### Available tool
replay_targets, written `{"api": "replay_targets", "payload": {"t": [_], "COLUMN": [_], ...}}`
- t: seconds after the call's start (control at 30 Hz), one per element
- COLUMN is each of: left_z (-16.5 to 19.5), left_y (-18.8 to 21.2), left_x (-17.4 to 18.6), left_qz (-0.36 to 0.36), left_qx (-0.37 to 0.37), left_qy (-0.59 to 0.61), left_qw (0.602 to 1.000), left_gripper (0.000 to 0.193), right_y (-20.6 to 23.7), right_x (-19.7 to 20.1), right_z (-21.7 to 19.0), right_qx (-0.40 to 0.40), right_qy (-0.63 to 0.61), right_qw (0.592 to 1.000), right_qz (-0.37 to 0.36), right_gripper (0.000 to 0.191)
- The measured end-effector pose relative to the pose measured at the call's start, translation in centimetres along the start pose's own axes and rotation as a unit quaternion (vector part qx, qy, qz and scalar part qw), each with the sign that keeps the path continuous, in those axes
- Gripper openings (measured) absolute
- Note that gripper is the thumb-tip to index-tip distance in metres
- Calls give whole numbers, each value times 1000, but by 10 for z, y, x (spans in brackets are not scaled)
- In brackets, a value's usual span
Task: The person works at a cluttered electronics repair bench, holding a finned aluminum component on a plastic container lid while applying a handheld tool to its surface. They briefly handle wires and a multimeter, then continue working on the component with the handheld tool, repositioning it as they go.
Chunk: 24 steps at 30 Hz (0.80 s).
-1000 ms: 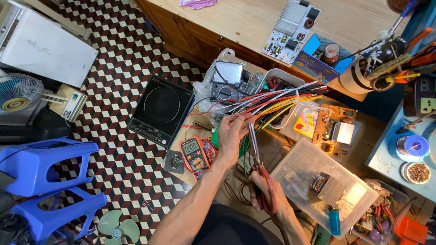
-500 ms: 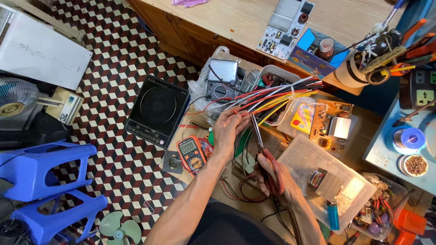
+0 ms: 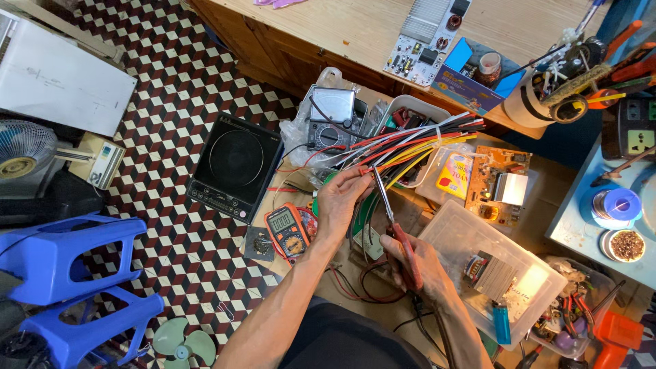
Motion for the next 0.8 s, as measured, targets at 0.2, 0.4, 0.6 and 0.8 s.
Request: {"api": "replay_targets", "payload": {"t": [0.2,0.4,0.6,0.8], "left_z": [-6,-13,-15,-18], "left_y": [-6,-6,-5,-8], "left_x": [2,5,9,13], "left_qz": [13,18,26,19], "left_qx": [3,21,32,32], "left_qy": [23,33,3,13], "left_qw": [1000,999,999,999], "left_gripper": [32,31,29,28], "right_y": [-1,2,2,3], "right_x": [-3,-10,-8,-10], "right_z": [0,8,4,2], "right_qx": [16,-2,2,6], "right_qy": [24,-32,-17,-3], "right_qw": [1000,999,999,999], "right_qz": [2,-24,-35,-37], "right_gripper": [54,49,48,50]}}
Point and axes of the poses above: each hand's wrist, its own y-axis away from the middle knuckle, its own x-axis out of the back of the hand, z = x × y, the point moved 6 cm from there along -y, towards the middle knuckle, and after that the axes turned 3 degrees about -y, right-handed, at the moved point
